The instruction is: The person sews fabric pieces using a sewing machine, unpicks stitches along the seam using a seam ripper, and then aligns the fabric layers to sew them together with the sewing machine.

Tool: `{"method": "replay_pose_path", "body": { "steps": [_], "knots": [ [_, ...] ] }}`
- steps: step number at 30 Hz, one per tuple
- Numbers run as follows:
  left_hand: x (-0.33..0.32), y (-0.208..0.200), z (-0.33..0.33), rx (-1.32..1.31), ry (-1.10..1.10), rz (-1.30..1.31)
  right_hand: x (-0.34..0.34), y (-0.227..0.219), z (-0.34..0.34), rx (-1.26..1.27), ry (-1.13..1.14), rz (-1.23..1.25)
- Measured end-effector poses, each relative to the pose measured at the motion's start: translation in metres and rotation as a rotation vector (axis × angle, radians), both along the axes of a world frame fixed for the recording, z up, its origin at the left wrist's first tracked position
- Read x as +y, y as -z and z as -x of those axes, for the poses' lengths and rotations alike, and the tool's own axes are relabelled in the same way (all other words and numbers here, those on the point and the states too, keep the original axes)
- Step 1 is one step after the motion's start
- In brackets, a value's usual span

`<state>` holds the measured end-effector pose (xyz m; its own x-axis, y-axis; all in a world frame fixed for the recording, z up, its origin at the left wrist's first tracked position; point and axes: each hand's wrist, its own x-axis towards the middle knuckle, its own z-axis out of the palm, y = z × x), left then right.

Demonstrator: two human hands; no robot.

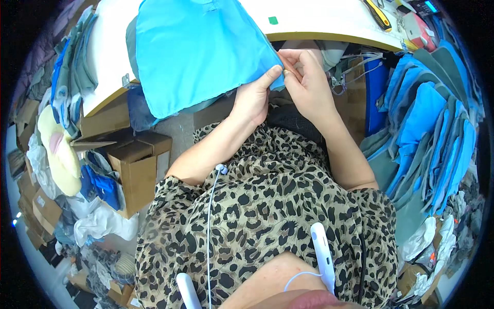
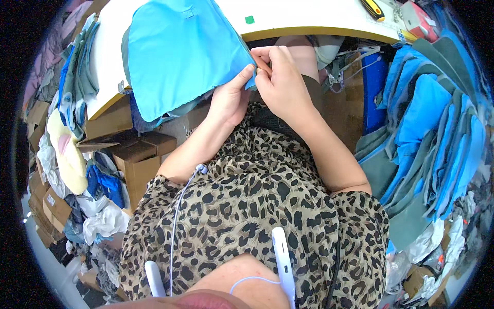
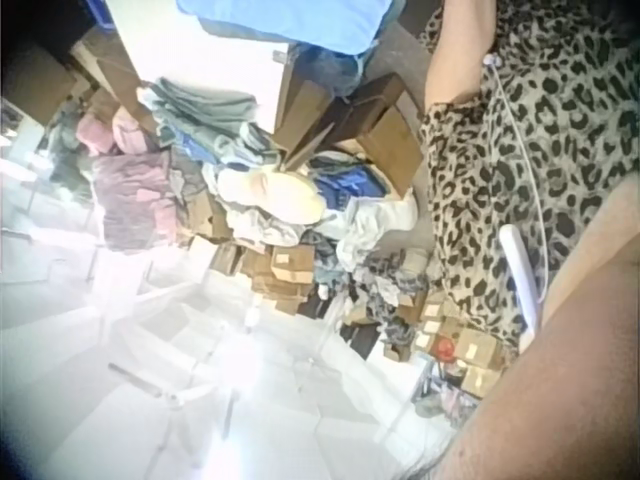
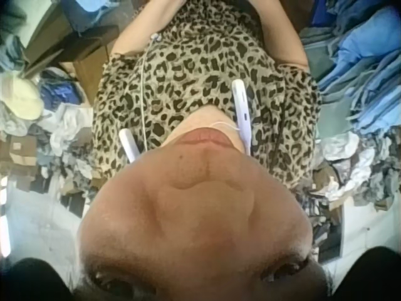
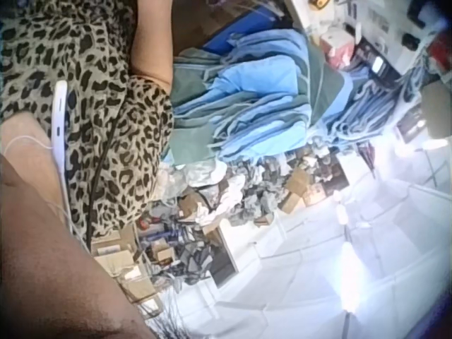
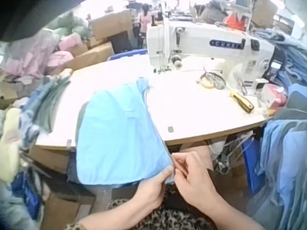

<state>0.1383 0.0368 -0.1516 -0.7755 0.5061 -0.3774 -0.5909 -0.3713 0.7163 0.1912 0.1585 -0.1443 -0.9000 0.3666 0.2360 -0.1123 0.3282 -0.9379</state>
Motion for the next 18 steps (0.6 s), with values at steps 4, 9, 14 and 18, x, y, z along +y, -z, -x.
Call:
{"method": "replay_pose_path", "body": {
  "steps": [4, 9, 14, 18],
  "knots": [
    [-0.002, 0.0, 0.001, 0.012, 0.013, 0.013, -0.001, 0.0, -0.001, 0.031, 0.003, 0.022],
    [-0.002, 0.004, 0.002, 0.034, 0.038, 0.007, 0.002, -0.002, -0.001, -0.026, -0.035, 0.1],
    [-0.002, 0.002, -0.003, 0.0, 0.028, 0.025, 0.002, -0.004, -0.01, -0.067, -0.033, 0.095],
    [-0.003, -0.002, -0.002, -0.025, 0.045, 0.087, 0.001, 0.002, -0.009, 0.007, -0.029, 0.078]
  ]
}}
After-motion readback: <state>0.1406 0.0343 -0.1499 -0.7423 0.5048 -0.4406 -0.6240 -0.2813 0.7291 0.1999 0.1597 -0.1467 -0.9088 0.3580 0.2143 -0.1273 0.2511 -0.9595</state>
